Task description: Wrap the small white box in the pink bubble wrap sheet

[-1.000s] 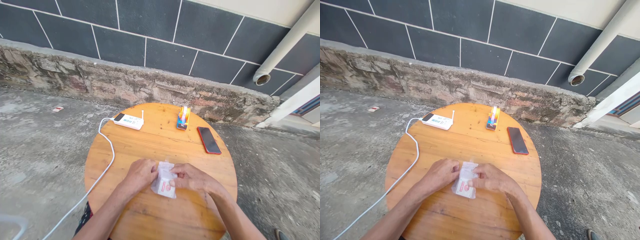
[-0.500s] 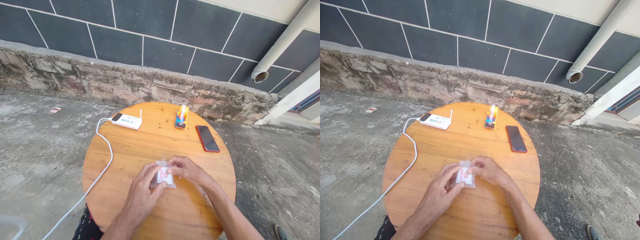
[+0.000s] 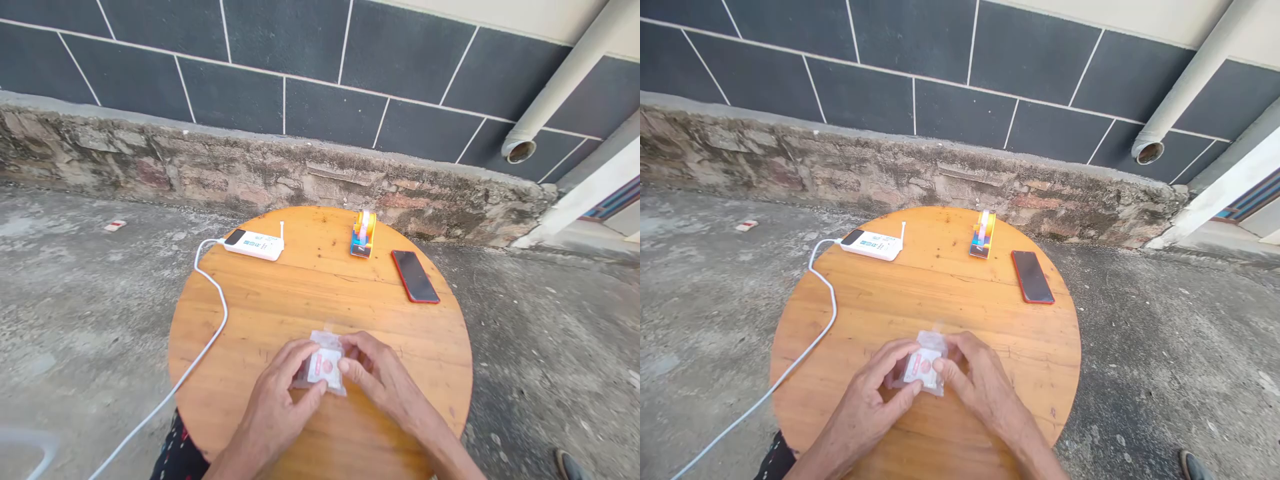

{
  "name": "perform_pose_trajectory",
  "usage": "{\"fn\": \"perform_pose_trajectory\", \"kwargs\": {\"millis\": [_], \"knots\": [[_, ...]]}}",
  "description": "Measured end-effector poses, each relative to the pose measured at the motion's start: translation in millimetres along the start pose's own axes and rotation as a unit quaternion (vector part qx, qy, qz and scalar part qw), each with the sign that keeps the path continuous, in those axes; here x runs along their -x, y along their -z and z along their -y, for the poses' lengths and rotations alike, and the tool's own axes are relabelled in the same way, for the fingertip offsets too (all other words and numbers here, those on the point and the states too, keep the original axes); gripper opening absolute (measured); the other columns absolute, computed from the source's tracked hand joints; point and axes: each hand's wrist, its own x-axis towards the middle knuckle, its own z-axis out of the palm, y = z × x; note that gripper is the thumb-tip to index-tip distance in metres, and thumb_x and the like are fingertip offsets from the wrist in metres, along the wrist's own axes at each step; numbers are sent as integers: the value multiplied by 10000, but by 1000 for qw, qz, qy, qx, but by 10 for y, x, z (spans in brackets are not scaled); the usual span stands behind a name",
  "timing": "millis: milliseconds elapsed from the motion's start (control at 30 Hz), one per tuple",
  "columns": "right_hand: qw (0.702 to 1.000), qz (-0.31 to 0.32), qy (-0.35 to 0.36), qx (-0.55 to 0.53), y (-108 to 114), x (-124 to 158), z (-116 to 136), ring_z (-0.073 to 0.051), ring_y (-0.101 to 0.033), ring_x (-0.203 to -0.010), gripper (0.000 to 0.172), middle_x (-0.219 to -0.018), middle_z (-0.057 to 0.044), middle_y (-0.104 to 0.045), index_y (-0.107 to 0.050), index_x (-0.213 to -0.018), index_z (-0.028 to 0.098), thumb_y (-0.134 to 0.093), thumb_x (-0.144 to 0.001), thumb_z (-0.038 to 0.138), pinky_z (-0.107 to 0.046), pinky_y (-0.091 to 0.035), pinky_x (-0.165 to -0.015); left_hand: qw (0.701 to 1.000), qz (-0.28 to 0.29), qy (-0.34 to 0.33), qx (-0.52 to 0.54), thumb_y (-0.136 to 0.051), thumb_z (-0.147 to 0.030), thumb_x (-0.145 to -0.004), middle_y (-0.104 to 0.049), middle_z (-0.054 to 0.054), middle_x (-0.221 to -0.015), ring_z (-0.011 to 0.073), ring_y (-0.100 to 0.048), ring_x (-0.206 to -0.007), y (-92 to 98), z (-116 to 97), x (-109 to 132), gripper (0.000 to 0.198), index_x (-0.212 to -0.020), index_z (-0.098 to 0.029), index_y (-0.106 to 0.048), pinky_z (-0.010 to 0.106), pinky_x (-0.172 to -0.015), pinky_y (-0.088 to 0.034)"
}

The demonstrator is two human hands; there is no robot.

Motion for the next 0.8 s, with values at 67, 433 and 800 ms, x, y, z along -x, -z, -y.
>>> {"fn": "perform_pose_trajectory", "kwargs": {"millis": [67, 433, 800], "knots": [[1000, -4, 22, 18, -17, 77, 65, -194, -584, -912, 313, -1058, -67, -636, -587, -1157, 208, -538, -903, 384, -291, -447, -786, 1000, 2, -1, 7, -564, -117, -765, -599, 49, -1146, 195, -606, -983, -12, 16, -7, 419, -1158, -259, -545, 295, -799, -530], [994, 19, 57, 88, 279, -378, -99, -192, -601, -948, 250, -1027, -61, -664, -643, -1056, 205, -420, -948, 244, -307, -451, -829, 999, 9, 20, 40, -556, -98, -755, -595, 58, -1197, 202, -581, -1091, -31, 8, -36, 430, -1159, -246, -556, 317, -898, -505], [929, 231, 159, 241, 100, -1072, 142, -180, -475, -766, 330, -738, -45, -542, -555, -651, 160, -433, -931, 284, -318, -372, -746, 999, 19, 18, 42, -560, -84, -751, -588, 44, -1199, 193, -569, -1098, -31, 43, -25, 441, -1154, -263, -545, 306, -906, -494]]}}
